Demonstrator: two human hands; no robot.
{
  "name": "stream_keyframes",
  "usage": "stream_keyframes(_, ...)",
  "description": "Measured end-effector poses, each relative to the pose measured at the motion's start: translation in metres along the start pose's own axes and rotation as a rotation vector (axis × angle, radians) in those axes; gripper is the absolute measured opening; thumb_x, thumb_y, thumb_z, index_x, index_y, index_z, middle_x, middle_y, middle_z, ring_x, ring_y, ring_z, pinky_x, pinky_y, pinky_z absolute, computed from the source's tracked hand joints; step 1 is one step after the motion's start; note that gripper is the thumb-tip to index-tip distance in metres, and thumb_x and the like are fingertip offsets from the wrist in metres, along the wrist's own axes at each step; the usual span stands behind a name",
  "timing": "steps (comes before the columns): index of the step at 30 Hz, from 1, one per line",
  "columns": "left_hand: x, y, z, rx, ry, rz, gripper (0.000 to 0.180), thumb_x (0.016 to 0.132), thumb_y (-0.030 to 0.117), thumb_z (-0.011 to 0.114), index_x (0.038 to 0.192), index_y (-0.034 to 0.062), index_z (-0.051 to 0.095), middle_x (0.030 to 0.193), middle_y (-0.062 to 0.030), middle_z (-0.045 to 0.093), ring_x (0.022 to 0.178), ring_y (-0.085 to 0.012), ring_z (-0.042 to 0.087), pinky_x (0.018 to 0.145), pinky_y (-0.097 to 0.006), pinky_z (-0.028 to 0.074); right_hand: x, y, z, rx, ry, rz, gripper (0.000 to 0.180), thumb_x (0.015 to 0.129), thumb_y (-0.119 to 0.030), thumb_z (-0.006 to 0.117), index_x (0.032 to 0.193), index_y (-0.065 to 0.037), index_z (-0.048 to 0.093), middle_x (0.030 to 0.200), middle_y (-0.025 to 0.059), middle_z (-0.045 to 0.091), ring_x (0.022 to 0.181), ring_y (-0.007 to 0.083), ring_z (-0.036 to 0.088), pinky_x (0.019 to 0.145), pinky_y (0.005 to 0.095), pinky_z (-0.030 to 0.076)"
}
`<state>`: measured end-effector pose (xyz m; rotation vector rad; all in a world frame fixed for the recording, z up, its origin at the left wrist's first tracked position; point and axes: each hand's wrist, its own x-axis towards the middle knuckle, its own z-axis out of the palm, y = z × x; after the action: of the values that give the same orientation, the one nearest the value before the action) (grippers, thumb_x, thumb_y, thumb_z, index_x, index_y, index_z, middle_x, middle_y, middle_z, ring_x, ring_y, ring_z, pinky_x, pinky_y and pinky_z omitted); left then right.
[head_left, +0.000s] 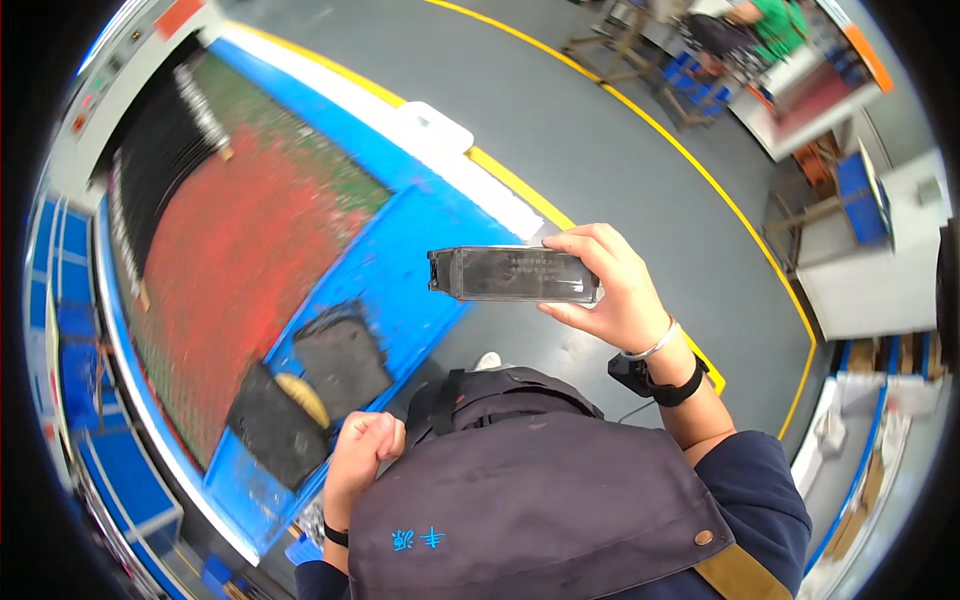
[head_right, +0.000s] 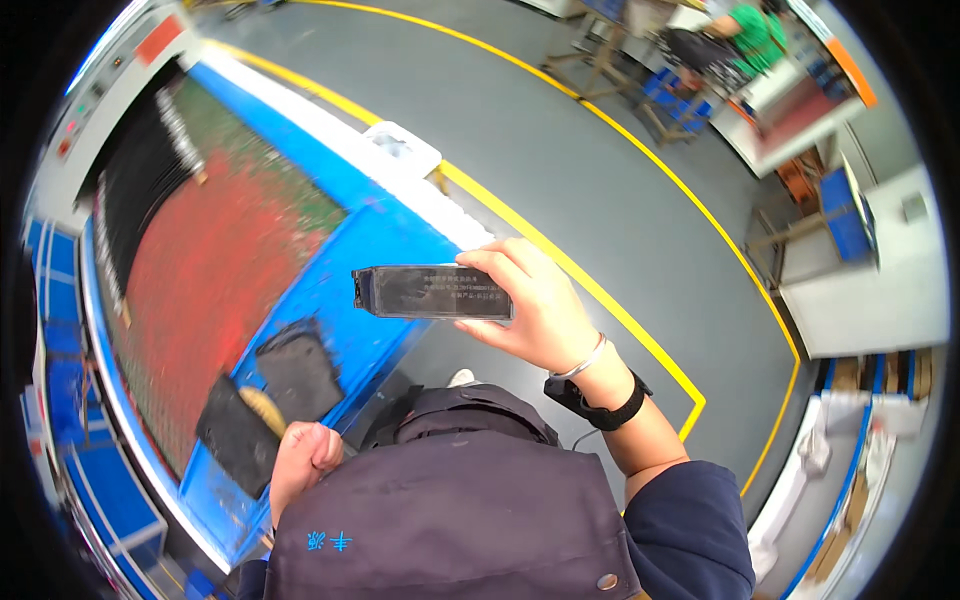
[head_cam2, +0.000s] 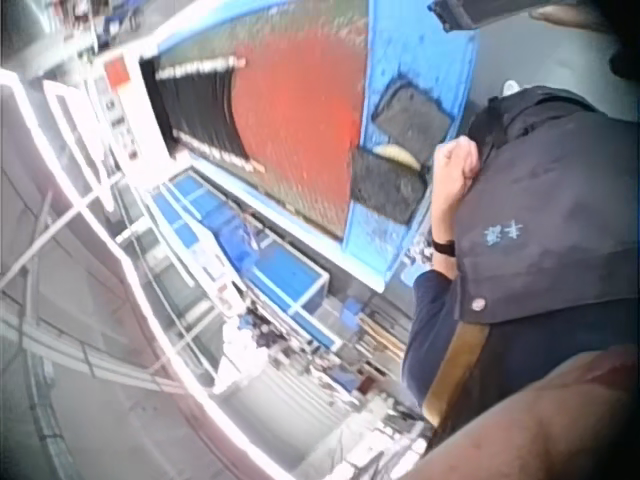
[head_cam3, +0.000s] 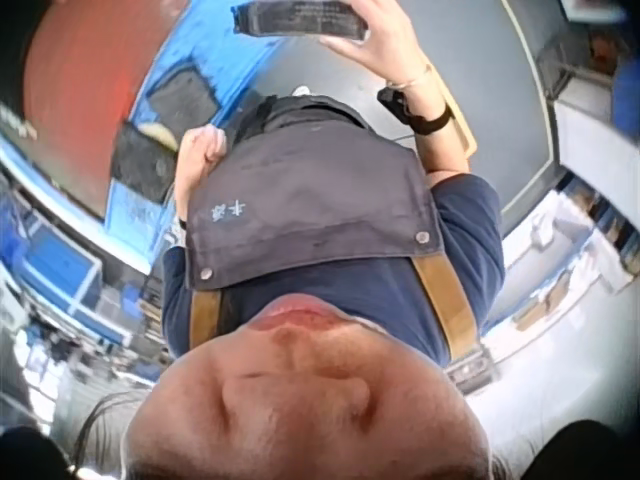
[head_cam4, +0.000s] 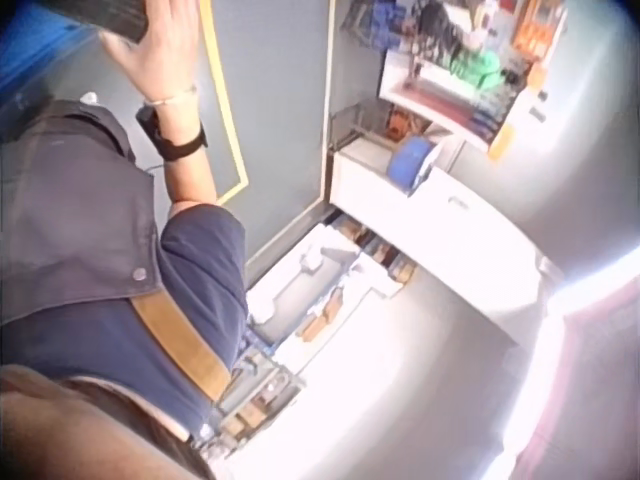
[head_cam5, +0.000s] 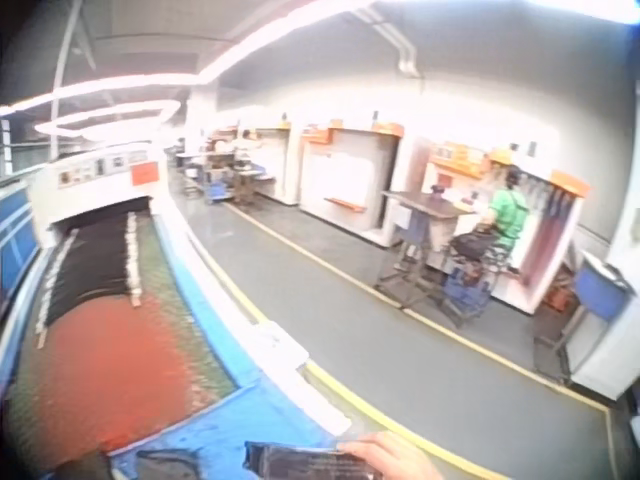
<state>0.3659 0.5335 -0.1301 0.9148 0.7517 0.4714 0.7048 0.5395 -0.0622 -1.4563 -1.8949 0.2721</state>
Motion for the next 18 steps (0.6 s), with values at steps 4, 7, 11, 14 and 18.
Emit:
stream_keyframes(4,0.086,0.014,0.038,-0.14,-0.124,-0.038,0.05,0.098,0.031,0.038,0.053,0.0084,0.035,0.046,-0.0002,0.031,0.041,-0.0093,0.026,0.042,-0.027,0.022,-0.039,0.05,-0.051,-0.099,0.069,0.225,0.052,0.06,-0.017,0.079,0.106,-0.005,0.057,0.1,0.0099,0.059,0.09,0.0259,0.056,0.075,0.0336,0.047)
stream_keyframes(7,0.134,0.016,0.062,-0.195,-0.139,-0.033,0.045,0.099,0.03,0.033,0.06,0.0081,0.038,0.046,0.0016,0.028,0.039,-0.008,0.024,0.039,-0.025,0.021,-0.065,0.078,-0.085,-0.163,0.145,0.33,0.05,0.061,-0.016,0.078,0.105,-0.004,0.057,0.095,0.0101,0.059,0.088,0.0283,0.055,0.076,0.0346,0.046)
stream_keyframes(11,0.195,0.021,0.111,-0.237,-0.021,-0.07,0.032,0.098,0.025,0.037,0.075,0.0049,0.046,0.048,0.0033,0.027,0.039,-0.006,0.024,0.039,-0.023,0.021,-0.093,0.114,-0.118,-0.192,0.235,0.502,0.051,0.059,-0.015,0.078,0.104,-0.003,0.057,0.096,0.0103,0.059,0.088,0.0269,0.056,0.075,0.0337,0.047)
stream_keyframes(14,0.241,0.025,0.154,-0.228,0.002,-0.082,0.021,0.097,0.02,0.039,0.092,0.0019,0.05,0.05,0.0029,0.029,0.042,-0.0049,0.026,0.04,-0.022,0.023,-0.104,0.143,-0.148,-0.21,0.274,0.546,0.051,0.059,-0.014,0.078,0.104,-0.002,0.057,0.096,0.0106,0.059,0.086,0.0256,0.057,0.073,0.0327,0.047)
stream_keyframes(18,0.303,0.024,0.219,-0.134,-0.026,-0.088,0.016,0.093,0.011,0.042,0.104,0.0034,0.051,0.066,-0.0006,0.045,0.05,-0.0055,0.036,0.045,-0.02,0.03,-0.117,0.193,-0.203,-0.241,0.358,0.539,0.052,0.059,-0.016,0.079,0.104,-0.002,0.058,0.096,0.0116,0.059,0.086,0.0258,0.057,0.072,0.0325,0.047)
